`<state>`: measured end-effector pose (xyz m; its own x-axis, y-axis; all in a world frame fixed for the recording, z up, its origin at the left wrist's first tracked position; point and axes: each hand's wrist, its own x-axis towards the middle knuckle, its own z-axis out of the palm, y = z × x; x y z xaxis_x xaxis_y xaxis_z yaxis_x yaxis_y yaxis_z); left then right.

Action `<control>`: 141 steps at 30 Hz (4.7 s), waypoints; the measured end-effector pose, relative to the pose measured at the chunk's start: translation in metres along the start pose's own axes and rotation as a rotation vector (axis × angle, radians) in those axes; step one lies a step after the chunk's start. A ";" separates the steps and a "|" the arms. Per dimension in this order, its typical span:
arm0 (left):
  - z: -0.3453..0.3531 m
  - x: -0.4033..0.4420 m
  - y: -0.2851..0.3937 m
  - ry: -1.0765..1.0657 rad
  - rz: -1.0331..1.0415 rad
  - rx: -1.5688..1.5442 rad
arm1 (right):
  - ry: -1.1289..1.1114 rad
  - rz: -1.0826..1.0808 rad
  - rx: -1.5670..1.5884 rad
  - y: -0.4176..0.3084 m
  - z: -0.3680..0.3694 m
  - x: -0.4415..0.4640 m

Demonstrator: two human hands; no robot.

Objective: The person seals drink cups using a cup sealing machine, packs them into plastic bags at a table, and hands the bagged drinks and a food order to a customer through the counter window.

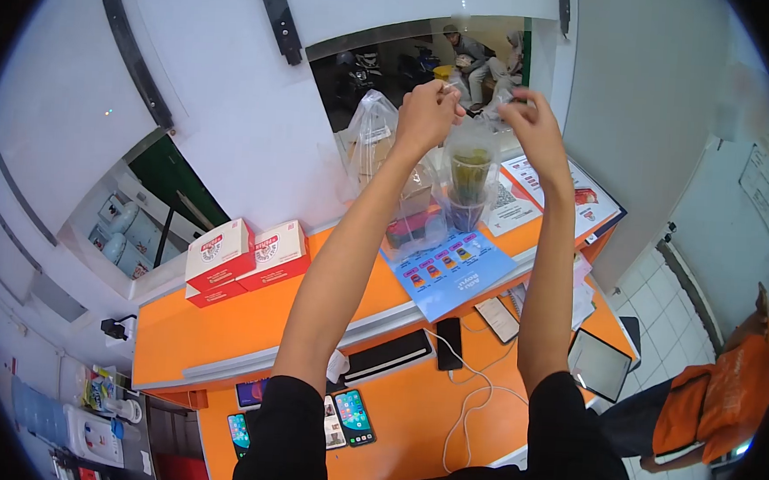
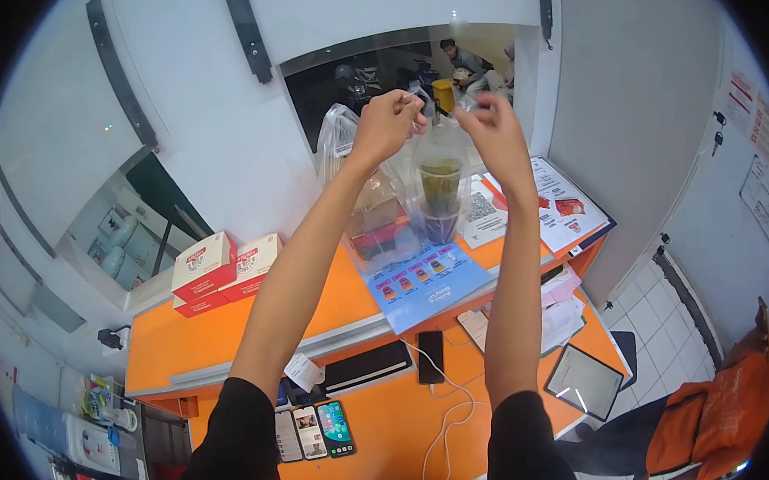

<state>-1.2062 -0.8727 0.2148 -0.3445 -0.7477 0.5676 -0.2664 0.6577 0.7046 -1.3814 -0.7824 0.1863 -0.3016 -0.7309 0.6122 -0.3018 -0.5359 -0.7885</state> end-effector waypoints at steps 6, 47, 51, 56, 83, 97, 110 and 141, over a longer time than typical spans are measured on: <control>0.001 -0.004 0.012 -0.016 0.060 -0.062 | -0.144 0.067 -0.114 0.104 0.011 -0.040; 0.010 -0.175 -0.225 0.261 -0.369 -0.962 | -0.141 0.145 0.080 0.143 0.054 -0.079; 0.009 -0.178 -0.222 0.215 -0.341 -0.973 | -0.152 0.129 0.100 0.143 0.054 -0.079; 0.018 -0.176 -0.230 0.248 -0.306 -0.837 | -0.208 0.130 0.107 0.146 0.051 -0.080; 0.010 -0.184 -0.221 0.237 -0.357 -0.730 | -0.162 0.014 0.021 0.147 0.054 -0.103; 0.012 -0.184 -0.221 0.271 -0.319 -0.745 | -0.156 0.028 -0.023 0.150 0.053 -0.103; 0.010 -0.185 -0.226 0.251 -0.360 -0.748 | -0.137 -0.001 0.003 0.157 0.053 -0.101; 0.010 -0.184 -0.208 0.246 -0.350 -0.742 | -0.138 0.030 -0.019 0.154 0.051 -0.102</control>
<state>-1.0964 -0.8707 -0.0410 -0.1243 -0.9517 0.2807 0.3663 0.2190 0.9044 -1.3512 -0.8121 -0.0008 -0.1845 -0.7984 0.5732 -0.3115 -0.5056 -0.8045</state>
